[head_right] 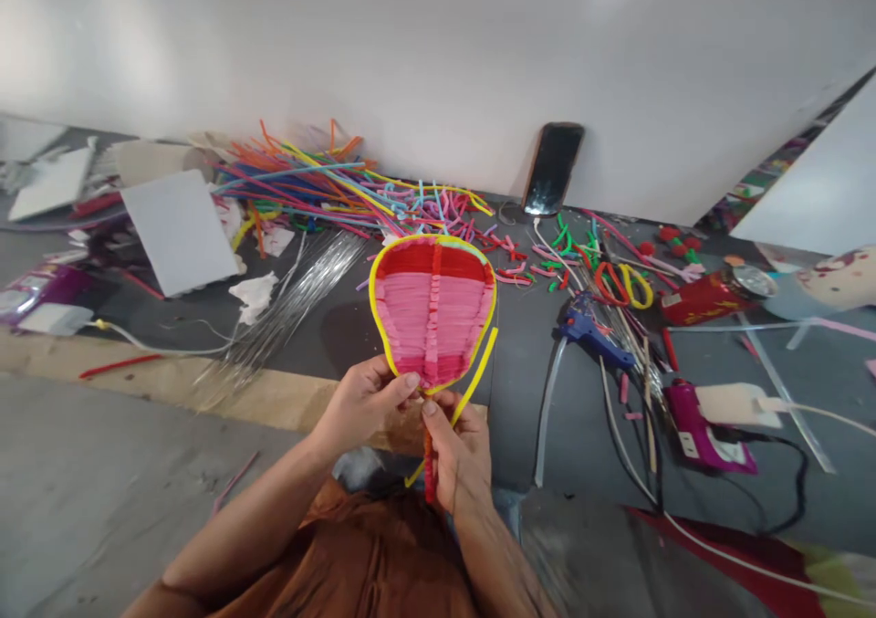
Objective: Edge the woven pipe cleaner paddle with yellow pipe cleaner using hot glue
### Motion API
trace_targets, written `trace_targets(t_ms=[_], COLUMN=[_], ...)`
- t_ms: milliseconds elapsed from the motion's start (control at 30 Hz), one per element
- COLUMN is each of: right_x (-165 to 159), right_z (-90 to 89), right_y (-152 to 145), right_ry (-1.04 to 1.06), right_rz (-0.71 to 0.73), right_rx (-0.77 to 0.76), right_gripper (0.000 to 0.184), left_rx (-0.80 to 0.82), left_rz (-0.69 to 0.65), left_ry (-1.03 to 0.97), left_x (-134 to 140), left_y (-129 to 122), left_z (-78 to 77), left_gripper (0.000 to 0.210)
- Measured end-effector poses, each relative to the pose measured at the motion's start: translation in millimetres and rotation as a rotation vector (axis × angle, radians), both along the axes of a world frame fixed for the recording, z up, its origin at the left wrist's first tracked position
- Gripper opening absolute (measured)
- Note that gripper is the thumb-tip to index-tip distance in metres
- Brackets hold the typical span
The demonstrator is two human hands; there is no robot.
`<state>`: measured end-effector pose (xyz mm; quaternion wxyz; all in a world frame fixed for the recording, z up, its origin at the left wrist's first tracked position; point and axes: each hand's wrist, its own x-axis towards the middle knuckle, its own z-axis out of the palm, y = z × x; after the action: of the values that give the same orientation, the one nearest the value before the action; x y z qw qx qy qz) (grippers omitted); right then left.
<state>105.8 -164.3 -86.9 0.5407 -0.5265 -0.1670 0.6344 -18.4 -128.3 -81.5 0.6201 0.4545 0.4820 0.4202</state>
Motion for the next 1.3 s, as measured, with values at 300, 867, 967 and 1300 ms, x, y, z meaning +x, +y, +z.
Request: trace_targets(t_ms=[300,867,967,1300], right_x=[-1,135,117,67], right_z=[-14.0,33.0,12.6,-8.9], right_y=[3,18,18,22], right_ry=[-0.039,-1.693,-1.762,-1.771], right_rz=[0.138,0.426,0.523,0.604], right_rx=[0.159,0.863,0.975,1.026], right_gripper=[0.027,0.032,0.032,0.021], left_rx=[-0.031,-0.13,0.254,1.021], left_rz=[-0.017,-0.346,-0.341,-0.259], left_ry=[-0.109,0.689,0.989,1.0], left_x=[7,-49,-58,-65], left_y=[1,22,16,-20], left_z=[-2.7,14.5,16.1,-16.8], left_gripper=[0.032,0.034,0.026,0.025])
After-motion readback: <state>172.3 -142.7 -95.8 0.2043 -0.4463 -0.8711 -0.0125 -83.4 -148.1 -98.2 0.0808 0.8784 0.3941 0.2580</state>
